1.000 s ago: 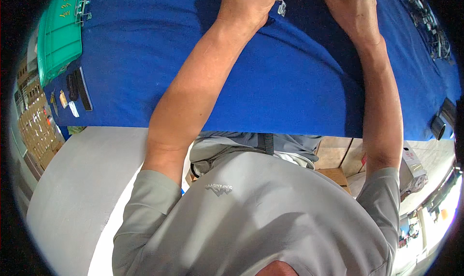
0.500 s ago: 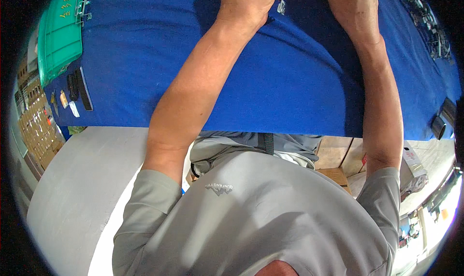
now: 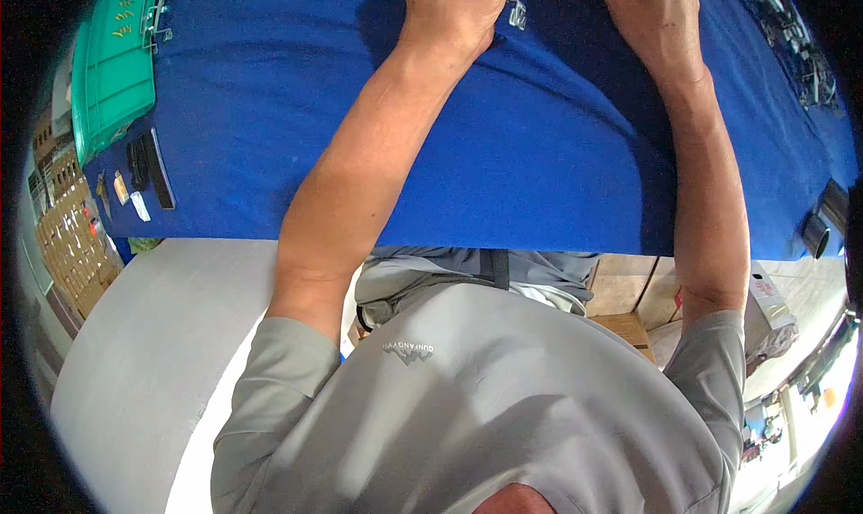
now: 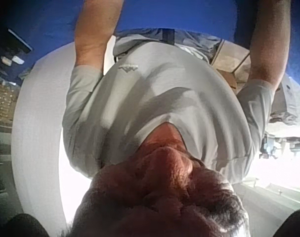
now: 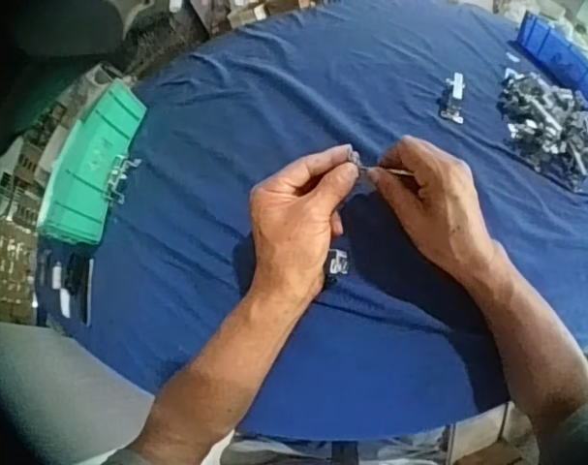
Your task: Assembling small metal bracket components using a manual screwdriver.
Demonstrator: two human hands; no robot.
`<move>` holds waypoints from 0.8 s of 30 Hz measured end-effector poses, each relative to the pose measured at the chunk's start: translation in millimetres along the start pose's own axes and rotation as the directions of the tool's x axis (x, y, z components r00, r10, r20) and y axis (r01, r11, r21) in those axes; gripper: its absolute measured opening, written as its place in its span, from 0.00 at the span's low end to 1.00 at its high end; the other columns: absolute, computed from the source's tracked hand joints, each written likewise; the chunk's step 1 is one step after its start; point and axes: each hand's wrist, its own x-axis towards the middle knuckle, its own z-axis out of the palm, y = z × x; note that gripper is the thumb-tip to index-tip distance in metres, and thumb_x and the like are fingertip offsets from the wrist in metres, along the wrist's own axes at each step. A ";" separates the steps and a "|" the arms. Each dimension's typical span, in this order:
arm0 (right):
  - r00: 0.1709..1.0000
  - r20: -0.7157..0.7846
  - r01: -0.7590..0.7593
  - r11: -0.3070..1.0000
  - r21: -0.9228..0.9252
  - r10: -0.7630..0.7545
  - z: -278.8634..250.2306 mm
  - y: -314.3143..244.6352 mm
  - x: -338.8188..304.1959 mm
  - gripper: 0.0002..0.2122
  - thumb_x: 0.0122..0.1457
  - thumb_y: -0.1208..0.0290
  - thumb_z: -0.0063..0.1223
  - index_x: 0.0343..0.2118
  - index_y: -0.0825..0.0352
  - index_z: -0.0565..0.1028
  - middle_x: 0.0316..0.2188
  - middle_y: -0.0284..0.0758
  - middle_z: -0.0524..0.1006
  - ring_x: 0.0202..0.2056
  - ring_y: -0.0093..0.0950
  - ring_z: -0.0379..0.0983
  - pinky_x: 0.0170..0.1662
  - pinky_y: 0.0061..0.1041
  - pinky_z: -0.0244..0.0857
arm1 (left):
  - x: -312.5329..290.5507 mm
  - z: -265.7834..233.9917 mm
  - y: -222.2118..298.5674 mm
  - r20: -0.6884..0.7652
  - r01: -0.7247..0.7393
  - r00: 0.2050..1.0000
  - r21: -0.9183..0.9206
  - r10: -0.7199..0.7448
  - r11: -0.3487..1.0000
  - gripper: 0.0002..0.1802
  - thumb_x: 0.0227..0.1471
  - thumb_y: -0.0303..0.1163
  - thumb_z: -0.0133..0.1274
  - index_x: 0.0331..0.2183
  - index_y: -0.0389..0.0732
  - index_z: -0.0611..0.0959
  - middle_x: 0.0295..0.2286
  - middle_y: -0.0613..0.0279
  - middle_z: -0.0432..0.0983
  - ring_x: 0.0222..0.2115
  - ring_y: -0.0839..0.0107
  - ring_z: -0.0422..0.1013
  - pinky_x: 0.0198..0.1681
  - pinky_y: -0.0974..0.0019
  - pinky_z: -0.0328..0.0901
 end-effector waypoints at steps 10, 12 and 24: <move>0.993 0.055 -0.108 0.988 0.107 0.103 -7.8 -0.6 -1.5 0.07 0.58 0.75 0.58 0.28 0.71 0.73 0.24 0.43 0.73 0.24 0.41 0.72 0.24 0.35 0.63 | -3.8 -0.3 -6.7 -0.059 0.052 0.997 0.008 -0.051 0.999 0.12 0.51 0.24 0.61 0.40 0.32 0.85 0.26 0.63 0.81 0.16 0.83 0.66 0.17 0.79 0.57; 0.985 0.101 -0.153 0.981 0.116 0.141 -5.0 5.1 -7.0 0.07 0.58 0.72 0.59 0.36 0.69 0.76 0.28 0.41 0.76 0.28 0.37 0.75 0.30 0.31 0.68 | -4.0 1.3 -9.2 -0.037 0.054 0.998 -0.011 -0.055 0.998 0.12 0.51 0.23 0.61 0.40 0.32 0.85 0.27 0.62 0.81 0.16 0.83 0.66 0.17 0.80 0.58; 0.995 0.038 -0.092 0.989 0.112 0.088 -4.5 8.1 -8.7 0.05 0.57 0.70 0.56 0.33 0.65 0.75 0.27 0.38 0.74 0.26 0.40 0.74 0.29 0.38 0.68 | -2.9 -1.0 -5.7 -0.066 0.079 0.994 -0.065 -0.084 0.995 0.11 0.51 0.19 0.61 0.39 0.31 0.85 0.30 0.59 0.82 0.19 0.82 0.68 0.20 0.80 0.63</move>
